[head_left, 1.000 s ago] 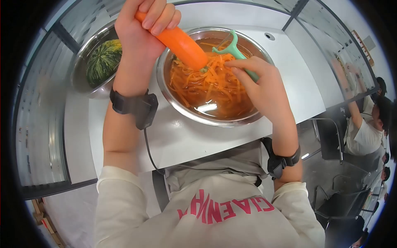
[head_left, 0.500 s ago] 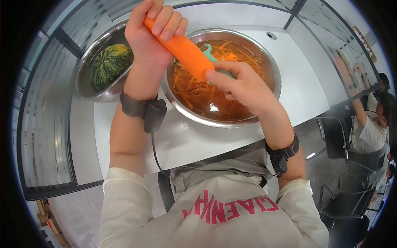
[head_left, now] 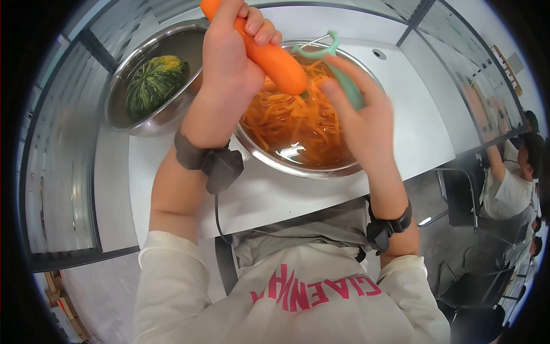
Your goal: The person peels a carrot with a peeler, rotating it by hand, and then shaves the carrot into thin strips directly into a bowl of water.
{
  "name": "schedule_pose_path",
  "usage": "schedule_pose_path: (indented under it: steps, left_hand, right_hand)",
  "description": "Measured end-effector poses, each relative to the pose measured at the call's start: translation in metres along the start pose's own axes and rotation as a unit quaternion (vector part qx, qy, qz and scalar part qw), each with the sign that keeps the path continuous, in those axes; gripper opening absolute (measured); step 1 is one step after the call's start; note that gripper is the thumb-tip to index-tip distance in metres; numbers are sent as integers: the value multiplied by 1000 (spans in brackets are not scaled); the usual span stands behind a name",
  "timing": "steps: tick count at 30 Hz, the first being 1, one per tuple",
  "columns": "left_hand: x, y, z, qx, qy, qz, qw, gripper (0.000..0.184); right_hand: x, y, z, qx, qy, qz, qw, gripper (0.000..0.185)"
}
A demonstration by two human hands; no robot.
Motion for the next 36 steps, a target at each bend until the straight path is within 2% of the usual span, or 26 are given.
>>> schedule_pose_path:
  steps: [1, 4, 5, 9, 13, 16, 18, 24, 33, 36]
  left_hand:
    - [1, -1, -2, 0, 2, 3, 1000, 36]
    - [3, -6, -7, 1, 1, 10, 1000, 35]
    - [3, -7, -7, 5, -4, 10, 1000, 35]
    - [3, -6, -8, 18, -6, 11, 1000, 34]
    - [-1, -5, -7, -2, -12, 4, 1000, 34]
    - [-2, -2, -5, -14, -26, -5, 1000, 34]
    - [-3, -1, -1, -31, -24, -20, 999, 33]
    - [2, 1, 6, -59, -28, -4, 998, 33]
    - [9, -1, 2, -51, -23, 15, 998, 34]
    - [25, -8, -3, -85, 23, 24, 996, 34]
  right_hand:
    - [-4, 2, -8, 0, -20, 74, 997, 33]
    - [-25, 6, -26, 21, 6, 65, 998, 37]
    - [-25, 8, -25, 43, -60, 61, 995, 30]
    - [-38, 16, -25, -59, -48, 89, 993, 16]
    - [-44, 12, -14, -44, -33, 44, 998, 18]
    - [-46, 7, -11, -65, -62, 74, 993, 21]
    - [-45, 4, -9, -61, -35, 64, 995, 21]
    - [-42, 3, -9, -53, -36, 61, 996, 20]
    - [-23, 20, -14, -52, -20, 83, 995, 19]
    - [-5, 27, -17, -71, 20, 99, 992, 19]
Point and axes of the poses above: each hand's wrist, its own y-axis away from the middle knuckle, its own z-axis out of the palm, x = y × z, the point moved 5 cm from there along -y, towards the middle knuckle, and after that the axes turned 4 degrees about -x, right-handed, at the moved point
